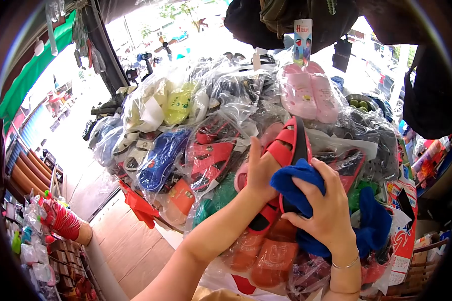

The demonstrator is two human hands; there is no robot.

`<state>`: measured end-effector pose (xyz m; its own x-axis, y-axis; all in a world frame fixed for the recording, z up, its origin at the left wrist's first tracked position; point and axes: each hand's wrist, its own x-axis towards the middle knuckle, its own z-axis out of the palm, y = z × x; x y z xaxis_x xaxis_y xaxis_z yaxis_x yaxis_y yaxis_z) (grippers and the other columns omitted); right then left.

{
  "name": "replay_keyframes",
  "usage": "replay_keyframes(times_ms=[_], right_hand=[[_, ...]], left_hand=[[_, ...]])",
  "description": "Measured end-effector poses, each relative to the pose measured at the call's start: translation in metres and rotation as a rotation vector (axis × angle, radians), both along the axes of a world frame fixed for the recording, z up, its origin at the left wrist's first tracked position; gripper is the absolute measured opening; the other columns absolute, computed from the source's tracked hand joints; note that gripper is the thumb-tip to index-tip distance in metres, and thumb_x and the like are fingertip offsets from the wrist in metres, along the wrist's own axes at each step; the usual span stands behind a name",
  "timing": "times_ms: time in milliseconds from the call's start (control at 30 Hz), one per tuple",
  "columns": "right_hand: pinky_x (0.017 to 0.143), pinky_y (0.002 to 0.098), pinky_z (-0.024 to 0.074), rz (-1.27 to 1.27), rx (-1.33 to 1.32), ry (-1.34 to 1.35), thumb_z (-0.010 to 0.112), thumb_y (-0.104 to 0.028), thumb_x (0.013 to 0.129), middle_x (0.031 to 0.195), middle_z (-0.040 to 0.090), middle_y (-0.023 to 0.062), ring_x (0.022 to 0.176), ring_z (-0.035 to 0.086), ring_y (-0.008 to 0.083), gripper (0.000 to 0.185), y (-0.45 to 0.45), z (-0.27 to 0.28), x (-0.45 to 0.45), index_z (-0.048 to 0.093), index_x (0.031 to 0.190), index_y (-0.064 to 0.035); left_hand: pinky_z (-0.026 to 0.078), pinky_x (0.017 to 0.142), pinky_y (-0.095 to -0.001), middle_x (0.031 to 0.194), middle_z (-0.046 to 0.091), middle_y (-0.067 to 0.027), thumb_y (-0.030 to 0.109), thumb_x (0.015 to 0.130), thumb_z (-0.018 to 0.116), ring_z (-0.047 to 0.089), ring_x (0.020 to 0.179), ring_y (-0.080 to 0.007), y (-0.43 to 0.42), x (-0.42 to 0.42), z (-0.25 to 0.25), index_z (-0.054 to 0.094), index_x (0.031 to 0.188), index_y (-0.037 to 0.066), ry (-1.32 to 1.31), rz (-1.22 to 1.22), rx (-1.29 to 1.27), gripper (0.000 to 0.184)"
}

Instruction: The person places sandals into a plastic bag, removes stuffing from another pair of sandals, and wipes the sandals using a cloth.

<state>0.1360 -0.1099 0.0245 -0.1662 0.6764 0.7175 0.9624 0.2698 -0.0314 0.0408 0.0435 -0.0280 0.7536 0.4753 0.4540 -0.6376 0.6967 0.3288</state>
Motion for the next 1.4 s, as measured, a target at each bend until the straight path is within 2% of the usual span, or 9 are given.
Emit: replay_keyframes(times_ms=[100,267,367,467,633,833,1000,1167,1400], right_hand=[[0.101,0.0455,0.0413,0.067,-0.068,0.319,0.086,-0.028,0.057,0.133,0.046,0.0181,0.118,0.051,0.0404,0.070,0.004,-0.010,0.011,0.058,0.118,-0.0108],[0.098,0.0340,0.0404,0.006,-0.092,0.695,0.085,-0.026,0.063,0.114,0.057,0.0100,0.109,0.055,0.0232,0.066,0.016,-0.017,0.063,0.057,0.118,-0.0005],[0.098,0.0315,0.0393,0.077,-0.201,0.912,0.084,-0.022,0.065,0.114,0.057,0.0069,0.107,0.055,0.0180,0.065,0.012,-0.023,0.086,0.057,0.120,-0.0025],[0.098,0.0325,0.0391,0.080,-0.238,0.867,0.082,-0.023,0.067,0.112,0.058,0.0086,0.107,0.055,0.0199,0.057,0.008,-0.017,0.082,0.059,0.115,-0.0015],[0.097,0.0395,0.0420,-0.172,-0.117,0.483,0.079,-0.036,0.070,0.125,0.051,0.0195,0.113,0.054,0.0359,0.055,0.008,-0.015,0.065,0.059,0.109,-0.0026],[0.091,0.0421,0.0469,-0.274,-0.238,0.461,0.077,-0.034,0.069,0.127,0.050,0.0191,0.108,0.057,0.0390,0.058,0.016,-0.027,0.057,0.054,0.112,-0.0038],[0.089,0.0268,0.0426,0.111,-0.102,1.291,0.070,-0.013,0.069,0.109,0.053,0.0033,0.100,0.052,0.0116,0.047,0.016,-0.026,0.066,0.054,0.112,-0.0036],[0.094,0.0284,0.0397,0.367,-0.158,1.080,0.071,-0.010,0.068,0.115,0.052,0.0035,0.107,0.050,0.0128,0.056,0.010,-0.023,0.044,0.051,0.120,-0.0039],[0.088,0.0334,0.0444,-0.059,0.086,0.774,0.067,-0.008,0.080,0.106,0.060,0.0153,0.098,0.059,0.0254,0.026,0.013,-0.016,0.039,0.061,0.103,0.0006]], left_hand=[[0.024,0.113,-0.0348,0.151,0.032,-0.0078,0.050,0.099,0.038,0.033,0.135,-0.0212,-0.008,-0.003,0.000,0.018,0.151,0.008,0.311,-0.002,0.128,0.070],[0.012,0.117,-0.0402,0.155,0.020,-0.0164,0.039,0.091,0.060,0.015,0.145,-0.0253,-0.005,-0.021,0.009,0.016,0.150,0.001,0.246,-0.072,0.550,0.083],[0.053,0.088,-0.0433,0.119,0.060,-0.0264,0.034,0.090,0.063,0.061,0.109,-0.0367,0.007,-0.031,0.014,0.043,0.137,-0.003,0.214,0.225,0.571,0.063],[0.045,0.098,-0.0338,0.120,0.062,-0.0162,0.005,0.095,0.053,0.059,0.112,-0.0206,0.026,-0.029,0.011,0.048,0.134,0.001,0.354,0.595,0.619,0.039],[0.046,0.094,-0.0313,0.113,0.066,-0.0161,0.009,0.086,0.063,0.062,0.109,-0.0220,0.019,-0.012,0.002,0.057,0.124,-0.002,0.850,0.852,1.201,0.040],[0.047,0.092,-0.0300,0.114,0.066,-0.0142,0.002,0.088,0.060,0.062,0.105,-0.0167,0.025,-0.009,-0.010,0.049,0.133,-0.001,0.812,0.766,1.081,0.046],[0.043,0.097,-0.0312,0.125,0.058,-0.0181,0.008,0.091,0.060,0.058,0.112,-0.0206,0.039,-0.011,-0.012,0.031,0.145,0.004,0.658,0.764,0.656,0.062],[0.043,0.104,-0.0385,0.138,0.049,-0.0150,0.043,0.098,0.047,0.052,0.123,-0.0253,0.051,-0.021,-0.005,0.029,0.146,0.007,0.449,0.561,0.365,0.062],[0.056,0.087,-0.0354,0.127,0.055,-0.0084,0.020,0.099,0.051,0.060,0.111,-0.0180,0.038,-0.029,0.007,0.035,0.139,0.010,0.399,0.542,0.206,0.045]])
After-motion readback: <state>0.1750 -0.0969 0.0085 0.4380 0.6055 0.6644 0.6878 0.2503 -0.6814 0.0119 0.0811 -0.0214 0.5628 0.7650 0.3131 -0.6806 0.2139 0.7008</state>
